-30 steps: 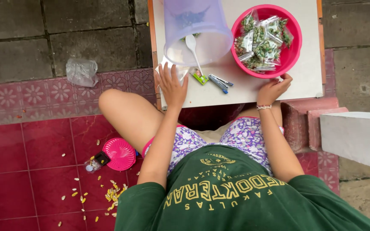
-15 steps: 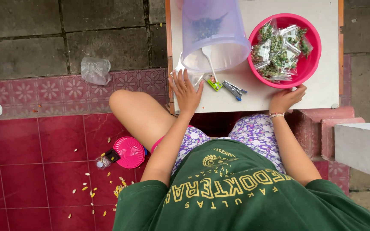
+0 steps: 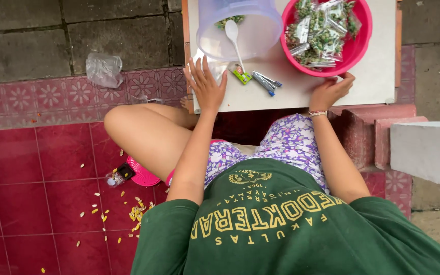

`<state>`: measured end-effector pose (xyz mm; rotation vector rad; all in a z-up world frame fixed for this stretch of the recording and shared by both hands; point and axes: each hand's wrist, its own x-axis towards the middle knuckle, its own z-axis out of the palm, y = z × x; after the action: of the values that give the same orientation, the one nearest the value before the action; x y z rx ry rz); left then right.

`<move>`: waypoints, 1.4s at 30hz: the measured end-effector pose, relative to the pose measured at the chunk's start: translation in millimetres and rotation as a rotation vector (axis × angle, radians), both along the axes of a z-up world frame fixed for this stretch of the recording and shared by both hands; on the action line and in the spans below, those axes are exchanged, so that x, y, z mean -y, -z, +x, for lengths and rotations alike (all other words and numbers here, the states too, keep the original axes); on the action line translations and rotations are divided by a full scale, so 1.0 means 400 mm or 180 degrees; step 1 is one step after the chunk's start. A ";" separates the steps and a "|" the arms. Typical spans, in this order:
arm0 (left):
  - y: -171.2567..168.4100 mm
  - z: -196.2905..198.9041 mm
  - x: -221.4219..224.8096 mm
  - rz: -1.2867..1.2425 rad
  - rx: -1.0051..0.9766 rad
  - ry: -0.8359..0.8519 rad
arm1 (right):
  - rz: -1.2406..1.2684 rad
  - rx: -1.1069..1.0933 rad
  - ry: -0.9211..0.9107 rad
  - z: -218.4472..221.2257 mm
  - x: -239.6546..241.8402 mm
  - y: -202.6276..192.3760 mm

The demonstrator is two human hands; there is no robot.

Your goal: Bagging small green food items into plastic pouches using hands and a spoon

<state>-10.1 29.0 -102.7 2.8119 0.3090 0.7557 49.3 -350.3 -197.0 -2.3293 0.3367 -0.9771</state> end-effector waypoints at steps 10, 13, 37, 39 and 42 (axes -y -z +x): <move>0.018 -0.007 0.000 0.0298 -0.0381 -0.0189 | 0.0552 0.0136 -0.0151 -0.051 -0.099 -0.210; 0.008 -0.004 -0.001 0.0333 -0.0283 -0.0179 | 0.0491 0.0150 -0.0093 -0.044 -0.103 -0.214; 0.042 -0.013 -0.032 -0.1225 0.0859 0.0322 | -0.0091 0.0144 0.0024 -0.007 -0.005 0.005; 0.046 -0.013 -0.032 -0.1233 0.1143 0.0420 | -0.0046 0.0112 -0.0045 -0.008 -0.020 -0.027; 0.064 -0.014 -0.035 -0.1165 0.1334 0.0395 | -0.0084 0.0059 -0.0084 -0.009 -0.016 -0.025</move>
<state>-15.9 43.1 -128.2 2.2441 0.1756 1.1036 45.6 -343.7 -186.9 -2.3410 0.2865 -0.9956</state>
